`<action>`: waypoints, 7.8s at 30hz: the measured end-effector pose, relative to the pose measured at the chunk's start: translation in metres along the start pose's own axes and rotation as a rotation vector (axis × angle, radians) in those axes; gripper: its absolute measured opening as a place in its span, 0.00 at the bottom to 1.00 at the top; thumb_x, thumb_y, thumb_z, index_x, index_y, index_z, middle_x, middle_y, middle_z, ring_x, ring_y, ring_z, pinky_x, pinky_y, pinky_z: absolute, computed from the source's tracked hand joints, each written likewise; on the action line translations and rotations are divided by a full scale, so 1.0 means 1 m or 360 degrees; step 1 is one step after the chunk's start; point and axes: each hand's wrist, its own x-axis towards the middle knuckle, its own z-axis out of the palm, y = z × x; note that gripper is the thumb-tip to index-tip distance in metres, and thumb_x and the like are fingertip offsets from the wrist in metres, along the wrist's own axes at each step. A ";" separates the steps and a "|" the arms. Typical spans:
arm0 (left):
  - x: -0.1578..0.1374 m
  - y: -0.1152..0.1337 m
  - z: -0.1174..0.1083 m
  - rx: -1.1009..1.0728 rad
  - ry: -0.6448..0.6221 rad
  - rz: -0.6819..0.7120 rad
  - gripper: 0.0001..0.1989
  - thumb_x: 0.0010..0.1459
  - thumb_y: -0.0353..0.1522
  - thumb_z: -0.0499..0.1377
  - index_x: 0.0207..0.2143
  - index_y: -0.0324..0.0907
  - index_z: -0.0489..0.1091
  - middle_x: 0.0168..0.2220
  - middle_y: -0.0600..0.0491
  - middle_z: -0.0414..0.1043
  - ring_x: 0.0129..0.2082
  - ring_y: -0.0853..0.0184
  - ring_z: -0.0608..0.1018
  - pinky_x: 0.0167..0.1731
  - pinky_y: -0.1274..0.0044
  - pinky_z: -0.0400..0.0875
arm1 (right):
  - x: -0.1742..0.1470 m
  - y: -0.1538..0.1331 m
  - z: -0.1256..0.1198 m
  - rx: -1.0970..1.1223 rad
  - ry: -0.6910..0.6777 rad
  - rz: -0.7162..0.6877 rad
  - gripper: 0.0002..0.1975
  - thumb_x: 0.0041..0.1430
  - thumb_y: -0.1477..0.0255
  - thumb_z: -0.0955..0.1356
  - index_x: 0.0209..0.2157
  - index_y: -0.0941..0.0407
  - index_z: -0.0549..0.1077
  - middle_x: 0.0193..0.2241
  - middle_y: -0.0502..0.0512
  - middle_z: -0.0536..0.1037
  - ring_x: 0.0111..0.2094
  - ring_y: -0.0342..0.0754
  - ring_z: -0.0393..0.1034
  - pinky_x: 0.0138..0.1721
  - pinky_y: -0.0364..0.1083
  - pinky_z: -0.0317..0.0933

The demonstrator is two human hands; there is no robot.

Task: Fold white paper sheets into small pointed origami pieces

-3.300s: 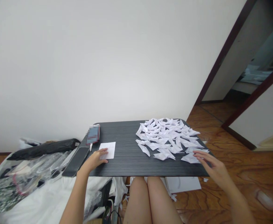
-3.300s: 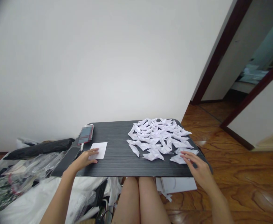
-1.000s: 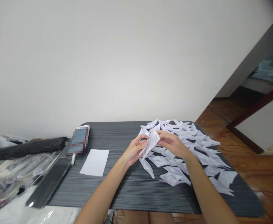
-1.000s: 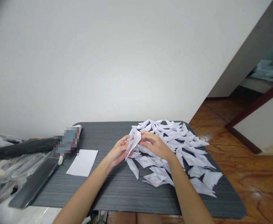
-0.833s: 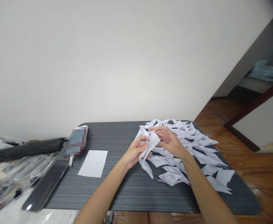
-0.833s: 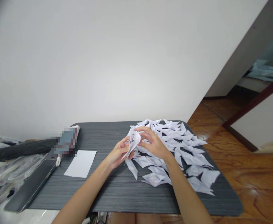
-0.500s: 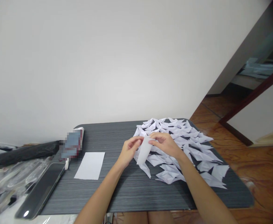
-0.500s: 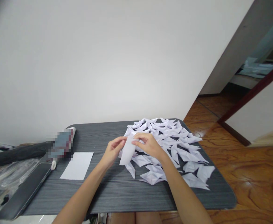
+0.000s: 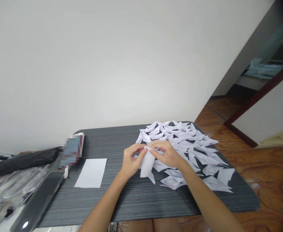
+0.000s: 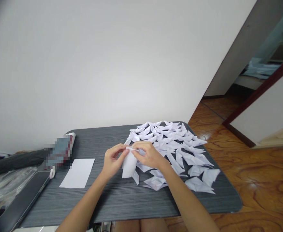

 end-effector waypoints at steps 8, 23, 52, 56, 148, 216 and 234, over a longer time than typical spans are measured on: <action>-0.004 -0.004 0.005 0.0305 0.0269 0.0370 0.04 0.51 0.25 0.55 0.26 0.37 0.70 0.22 0.52 0.72 0.21 0.73 0.72 0.23 0.82 0.67 | -0.001 -0.001 0.002 -0.0045 0.0012 0.0023 0.08 0.56 0.75 0.61 0.26 0.59 0.69 0.24 0.54 0.72 0.28 0.45 0.67 0.33 0.43 0.63; -0.008 -0.004 0.008 0.0359 0.0386 0.0515 0.04 0.48 0.22 0.56 0.24 0.37 0.68 0.20 0.53 0.70 0.19 0.74 0.71 0.22 0.83 0.66 | -0.003 -0.002 0.004 0.0000 0.0009 -0.0034 0.08 0.55 0.75 0.61 0.27 0.59 0.69 0.25 0.54 0.73 0.27 0.44 0.67 0.31 0.43 0.61; -0.004 -0.010 0.003 0.0171 0.0527 -0.0350 0.15 0.51 0.37 0.54 0.18 0.35 0.68 0.13 0.58 0.58 0.14 0.77 0.59 0.14 0.84 0.52 | 0.003 0.007 0.020 0.1020 0.0070 0.1075 0.14 0.40 0.65 0.72 0.19 0.63 0.73 0.16 0.50 0.71 0.17 0.37 0.61 0.20 0.39 0.54; -0.001 -0.009 0.000 0.0110 0.0650 -0.0385 0.15 0.51 0.37 0.55 0.19 0.35 0.70 0.14 0.57 0.62 0.14 0.76 0.62 0.14 0.84 0.56 | 0.003 0.004 0.022 0.0966 0.0047 0.1071 0.13 0.39 0.65 0.72 0.17 0.62 0.72 0.14 0.49 0.70 0.16 0.37 0.60 0.19 0.39 0.54; 0.003 0.004 -0.007 -0.1208 -0.0097 -0.0862 0.13 0.45 0.37 0.60 0.31 0.36 0.71 0.17 0.55 0.71 0.15 0.69 0.72 0.17 0.78 0.68 | -0.002 0.000 0.008 0.0864 0.0109 0.0622 0.09 0.48 0.75 0.64 0.25 0.58 0.78 0.18 0.50 0.73 0.15 0.37 0.59 0.15 0.36 0.52; -0.005 -0.011 0.009 -0.0357 -0.0344 -0.0626 0.16 0.54 0.40 0.51 0.21 0.38 0.63 0.12 0.58 0.65 0.11 0.74 0.68 0.14 0.83 0.59 | -0.002 0.005 0.003 -0.0004 -0.0130 0.0493 0.12 0.55 0.69 0.62 0.23 0.60 0.70 0.21 0.51 0.71 0.25 0.43 0.63 0.26 0.40 0.55; -0.003 -0.013 -0.005 -0.0202 -0.0432 -0.0519 0.15 0.56 0.38 0.50 0.24 0.37 0.66 0.12 0.57 0.67 0.11 0.73 0.70 0.14 0.84 0.62 | -0.005 0.004 0.002 0.0336 -0.0331 0.0674 0.07 0.54 0.75 0.60 0.30 0.59 0.70 0.19 0.48 0.68 0.17 0.39 0.59 0.17 0.38 0.53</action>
